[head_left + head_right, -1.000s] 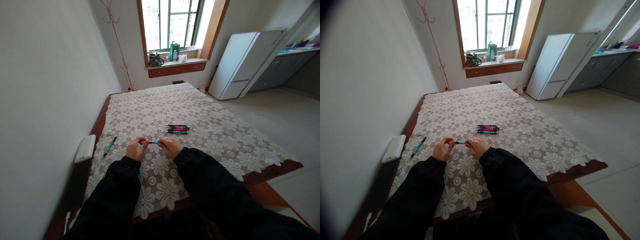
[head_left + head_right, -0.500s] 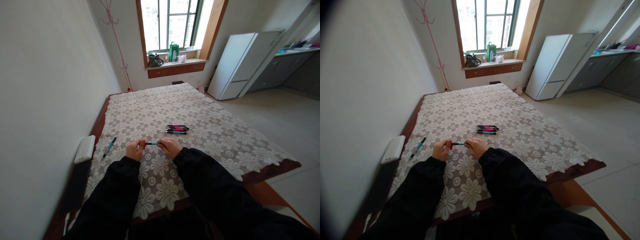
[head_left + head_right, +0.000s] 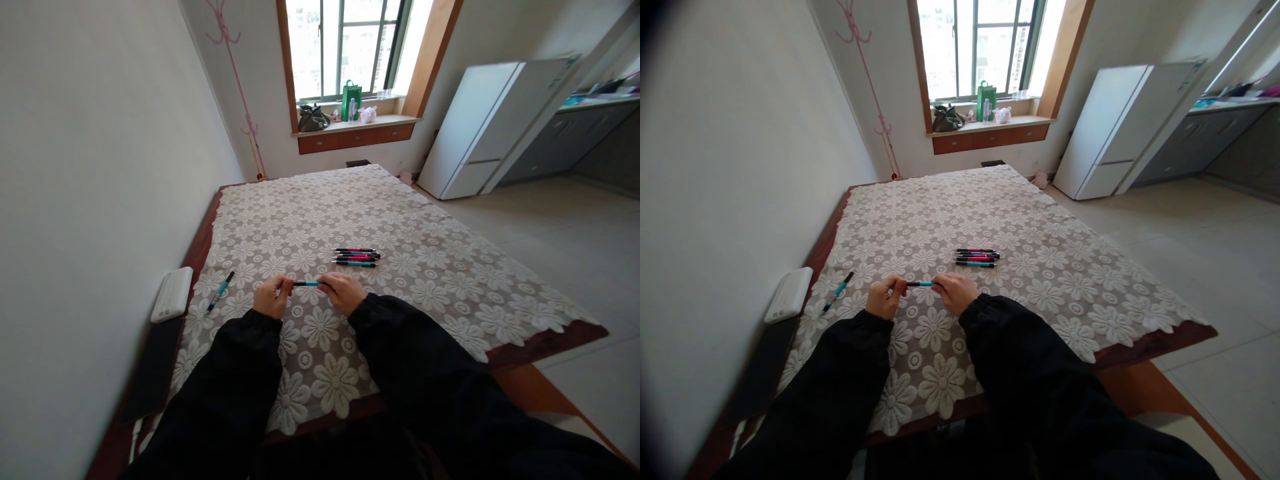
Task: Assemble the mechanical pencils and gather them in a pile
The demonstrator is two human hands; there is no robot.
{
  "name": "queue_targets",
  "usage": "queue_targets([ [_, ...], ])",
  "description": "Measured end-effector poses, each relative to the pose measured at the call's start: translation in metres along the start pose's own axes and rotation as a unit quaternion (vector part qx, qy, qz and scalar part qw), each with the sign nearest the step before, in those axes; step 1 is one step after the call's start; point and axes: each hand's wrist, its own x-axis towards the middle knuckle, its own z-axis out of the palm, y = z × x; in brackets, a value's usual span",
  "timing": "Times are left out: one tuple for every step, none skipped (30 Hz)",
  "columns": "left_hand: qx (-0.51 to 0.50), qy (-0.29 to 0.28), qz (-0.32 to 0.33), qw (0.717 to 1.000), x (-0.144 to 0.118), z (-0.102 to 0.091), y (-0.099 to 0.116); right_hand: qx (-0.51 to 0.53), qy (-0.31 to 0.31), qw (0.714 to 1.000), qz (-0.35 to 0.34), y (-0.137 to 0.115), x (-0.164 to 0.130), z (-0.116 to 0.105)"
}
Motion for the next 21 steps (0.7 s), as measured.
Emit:
queue_targets([
  [0.000, 0.006, 0.013, 1.000, 0.0001, 0.0002, -0.0009, -0.004, -0.001, 1.000, 0.004, -0.0001, 0.0001, -0.0005],
  [0.001, 0.013, 0.023, 1.000, 0.0001, 0.0003, -0.0017, -0.008, -0.003, 1.000, 0.008, -0.0002, 0.0002, -0.0008],
  [0.004, 0.020, 0.031, 0.999, 0.0001, 0.0003, -0.0023, -0.011, -0.006, 1.000, 0.012, -0.0001, 0.0003, -0.0011],
  [0.007, 0.024, 0.036, 0.999, 0.0001, 0.0003, -0.0028, -0.012, -0.009, 1.000, 0.016, 0.0001, 0.0003, -0.0012],
  [0.010, 0.028, 0.040, 0.999, 0.0001, 0.0002, -0.0029, -0.011, -0.013, 1.000, 0.021, 0.0004, 0.0003, -0.0011],
  [0.012, 0.030, 0.041, 0.999, 0.0000, 0.0001, -0.0026, -0.009, -0.017, 0.999, 0.025, 0.0009, 0.0004, -0.0008],
  [0.013, 0.031, 0.040, 0.999, 0.0000, -0.0001, -0.0021, -0.006, -0.020, 0.999, 0.029, 0.0015, 0.0004, -0.0005],
  [0.012, 0.030, 0.037, 0.999, -0.0001, -0.0002, -0.0012, -0.003, -0.020, 0.999, 0.029, 0.0021, 0.0004, -0.0002],
  [0.009, 0.028, 0.033, 0.999, -0.0001, -0.0003, -0.0001, -0.001, -0.016, 1.000, 0.025, 0.0027, 0.0004, 0.0000],
  [0.003, 0.026, 0.028, 0.999, -0.0001, -0.0003, 0.0011, -0.001, -0.007, 1.000, 0.016, 0.0033, 0.0004, 0.0001],
  [-0.004, 0.024, 0.020, 1.000, 0.0000, -0.0004, 0.0023, -0.005, 0.008, 1.000, 0.005, 0.0039, 0.0004, 0.0000],
  [-0.011, 0.021, 0.011, 1.000, 0.0000, -0.0004, 0.0034, -0.011, 0.024, 1.000, -0.010, 0.0044, 0.0004, -0.0004],
  [-0.016, 0.018, 0.002, 1.000, 0.0000, -0.0005, 0.0042, -0.021, 0.040, 0.999, -0.026, 0.0047, 0.0003, -0.0009],
  [-0.018, 0.013, -0.006, 1.000, 0.0000, -0.0007, 0.0048, -0.031, 0.053, 0.997, -0.041, 0.0048, 0.0002, -0.0016],
  [-0.015, 0.006, -0.011, 1.000, -0.0001, -0.0009, 0.0051, -0.042, 0.063, 0.996, -0.054, 0.0047, 0.0001, -0.0024],
  [-0.007, -0.003, -0.012, 1.000, -0.0001, -0.0011, 0.0050, -0.052, 0.070, 0.994, -0.066, 0.0044, 0.0000, -0.0034],
  [0.003, -0.014, -0.005, 1.000, 0.0000, -0.0013, 0.0046, -0.060, 0.076, 0.993, -0.075, 0.0040, -0.0002, -0.0044],
  [0.013, -0.027, 0.006, 1.000, 0.0000, -0.0014, 0.0039, -0.065, 0.081, 0.991, -0.083, 0.0034, -0.0003, -0.0055],
  [0.020, -0.040, 0.021, 0.999, 0.0001, -0.0014, 0.0030, -0.070, 0.086, 0.990, -0.088, 0.0028, -0.0003, -0.0065],
  [0.022, -0.055, 0.036, 0.998, 0.0003, -0.0013, 0.0020, -0.073, 0.088, 0.989, -0.093, 0.0023, -0.0003, -0.0075],
  [0.021, -0.069, 0.049, 0.996, 0.0005, -0.0010, 0.0008, -0.076, 0.090, 0.988, -0.097, 0.0019, -0.0002, -0.0083],
])
